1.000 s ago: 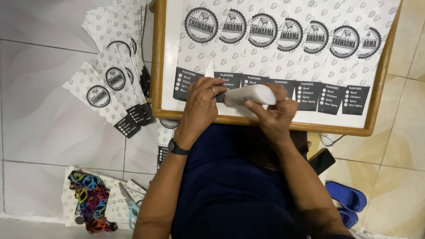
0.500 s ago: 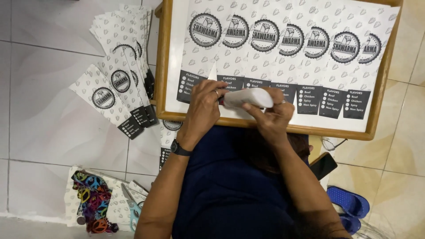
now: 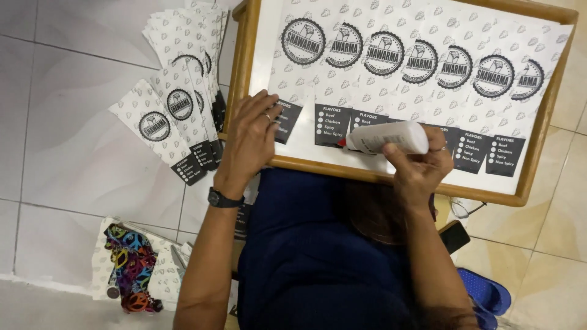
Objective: The person applies glue from a bottle to small rectangular labels and presses them onto white paper wrappers arranged on a tray. They handle the wrappers and labels by hand, working one at a time.
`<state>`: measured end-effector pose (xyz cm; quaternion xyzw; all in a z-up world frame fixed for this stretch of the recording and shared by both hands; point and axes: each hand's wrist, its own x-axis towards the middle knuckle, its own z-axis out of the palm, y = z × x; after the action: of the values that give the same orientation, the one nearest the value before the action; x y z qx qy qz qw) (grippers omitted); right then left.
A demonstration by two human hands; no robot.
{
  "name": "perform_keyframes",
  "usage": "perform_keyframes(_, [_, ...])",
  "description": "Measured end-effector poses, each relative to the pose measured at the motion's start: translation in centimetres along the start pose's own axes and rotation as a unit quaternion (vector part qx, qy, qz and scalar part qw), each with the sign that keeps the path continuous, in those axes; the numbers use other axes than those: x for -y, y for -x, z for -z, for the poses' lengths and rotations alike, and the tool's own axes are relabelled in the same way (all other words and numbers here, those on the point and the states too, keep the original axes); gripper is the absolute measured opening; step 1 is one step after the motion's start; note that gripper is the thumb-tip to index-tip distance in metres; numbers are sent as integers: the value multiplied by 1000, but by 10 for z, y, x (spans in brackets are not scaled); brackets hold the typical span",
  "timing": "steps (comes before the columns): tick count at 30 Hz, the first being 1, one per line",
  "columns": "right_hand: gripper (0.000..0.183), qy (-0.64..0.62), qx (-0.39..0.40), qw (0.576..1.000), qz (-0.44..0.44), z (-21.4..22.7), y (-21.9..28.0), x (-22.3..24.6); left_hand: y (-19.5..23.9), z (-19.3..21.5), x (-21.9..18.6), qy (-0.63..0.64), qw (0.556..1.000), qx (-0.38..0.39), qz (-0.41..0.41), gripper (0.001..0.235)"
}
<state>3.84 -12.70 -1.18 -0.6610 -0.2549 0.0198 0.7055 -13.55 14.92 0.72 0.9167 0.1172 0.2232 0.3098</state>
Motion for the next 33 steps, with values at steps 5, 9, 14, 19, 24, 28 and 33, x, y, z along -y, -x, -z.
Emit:
perform_keyframes(5, [40, -1, 32, 999, 12, -31, -1, 3, 7, -34, -1, -20, 1000, -19, 3, 31])
perform_keyframes(9, [38, -9, 56, 998, 24, -52, -2, 3, 10, -47, 0, -2, 999, -32, 29, 36])
perform_keyframes(14, [37, -9, 87, 996, 32, -73, -7, 6, 6, -23, 0, 60, 995, 58, 56, 57])
perform_keyframes(19, [37, -5, 123, 991, 51, -94, -9, 8, 5, -18, 7, 85, 991, 88, 52, 66])
perform_keyframes(24, [35, -17, 143, 988, 63, -125, -10, 13, 2, -13, 9, 114, 988, 96, 51, 63])
perform_keyframes(28, [36, -14, 151, 987, 61, -111, -15, 11, 3, -11, 13, 120, 987, 99, 47, 72])
perform_keyframes(33, [36, 19, 160, 986, 45, -77, -15, 5, 6, -14, 17, 144, 983, 102, 53, 76])
